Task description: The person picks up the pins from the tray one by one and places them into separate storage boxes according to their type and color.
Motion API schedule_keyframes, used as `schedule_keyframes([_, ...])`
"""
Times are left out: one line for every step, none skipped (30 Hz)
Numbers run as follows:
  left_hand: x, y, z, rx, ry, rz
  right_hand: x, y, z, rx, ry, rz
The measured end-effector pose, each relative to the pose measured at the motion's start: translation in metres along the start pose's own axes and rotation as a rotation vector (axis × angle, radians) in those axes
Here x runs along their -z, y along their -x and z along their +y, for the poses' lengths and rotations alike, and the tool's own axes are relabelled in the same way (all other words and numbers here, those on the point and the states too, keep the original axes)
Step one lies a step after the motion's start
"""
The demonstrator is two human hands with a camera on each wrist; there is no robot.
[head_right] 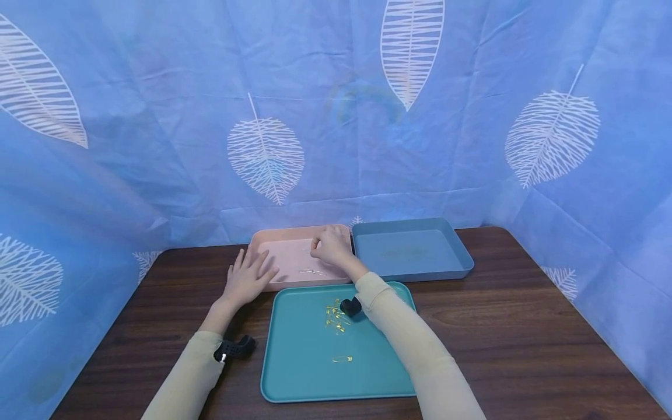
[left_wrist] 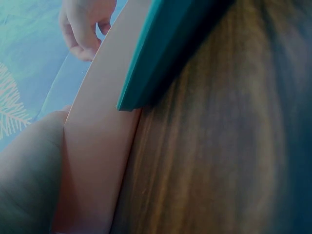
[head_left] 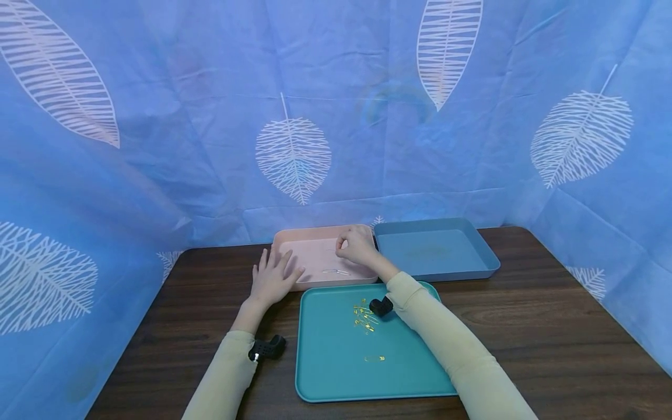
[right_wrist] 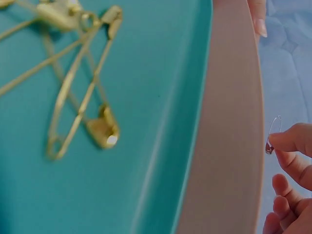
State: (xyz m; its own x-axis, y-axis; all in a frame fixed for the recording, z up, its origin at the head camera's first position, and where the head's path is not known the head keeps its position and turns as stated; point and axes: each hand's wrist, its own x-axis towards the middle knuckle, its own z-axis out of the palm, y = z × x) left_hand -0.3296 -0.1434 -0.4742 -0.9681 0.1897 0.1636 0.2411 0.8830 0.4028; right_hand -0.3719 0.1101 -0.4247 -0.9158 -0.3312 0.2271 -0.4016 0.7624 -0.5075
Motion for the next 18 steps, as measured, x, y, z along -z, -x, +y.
schedule_keyframes([0.0, 0.0, 0.0, 0.002, -0.001, -0.002, -0.001, -0.001, 0.0, -0.007, 0.0, -0.002])
schedule_keyframes([0.0, 0.0, 0.0, 0.004, -0.001, -0.002, -0.002, -0.003, -0.001, -0.011, 0.007, -0.001])
schedule_keyframes([0.0, 0.0, 0.0, 0.004, -0.002, -0.002, -0.003, -0.004, -0.001, -0.018, 0.005, -0.003])
schedule_keyframes([0.0, 0.0, 0.0, 0.005, -0.003, -0.001, -0.004, -0.005, -0.002, -0.024, 0.002, -0.003])
schedule_keyframes([0.0, 0.0, 0.0, 0.006, -0.004, 0.0, -0.005, -0.006, -0.003, -0.031, 0.005, -0.004])
schedule_keyframes([0.0, 0.0, 0.0, 0.007, -0.006, 0.0, -0.005, -0.007, -0.004, -0.041, 0.004, -0.005])
schedule_keyframes([0.0, 0.0, 0.001, 0.006, -0.007, 0.001, -0.006, -0.008, -0.005, -0.051, 0.001, -0.009])
schedule_keyframes([-0.001, 0.0, 0.001, 0.005, -0.011, 0.001, -0.006, -0.009, -0.005, -0.061, 0.003, -0.011])
schedule_keyframes([-0.001, -0.001, 0.001, 0.006, -0.013, 0.001, -0.007, -0.01, -0.006, -0.072, -0.001, -0.015])
schedule_keyframes([-0.001, -0.001, 0.001, 0.006, -0.015, 0.0, -0.007, -0.011, -0.007, -0.082, 0.002, -0.016])
schedule_keyframes([-0.001, -0.001, 0.001, 0.007, -0.016, -0.001, -0.008, -0.012, -0.008, -0.093, 0.003, -0.019])
schedule_keyframes([-0.001, -0.001, 0.001, 0.007, -0.015, -0.002, -0.009, -0.013, -0.008, -0.103, 0.006, -0.02])
schedule_keyframes([-0.001, -0.001, 0.001, 0.008, -0.015, -0.004, -0.009, -0.014, -0.008, -0.11, 0.008, -0.022])
schedule_keyframes([-0.001, -0.001, 0.001, 0.01, -0.015, -0.006, -0.01, -0.014, -0.009, -0.122, 0.007, -0.022])
schedule_keyframes([-0.001, -0.001, 0.001, 0.013, -0.016, -0.009, -0.01, -0.015, -0.009, -0.131, 0.006, -0.021])
schedule_keyframes([-0.001, -0.001, 0.001, 0.014, -0.016, -0.012, -0.011, -0.016, -0.009, -0.141, 0.01, -0.019])
schedule_keyframes([0.0, -0.001, 0.001, 0.016, -0.017, -0.013, -0.011, -0.017, -0.009, -0.152, 0.011, -0.019])
schedule_keyframes([0.0, -0.001, 0.001, 0.017, -0.017, -0.013, -0.012, -0.018, -0.009, -0.16, 0.013, -0.017])
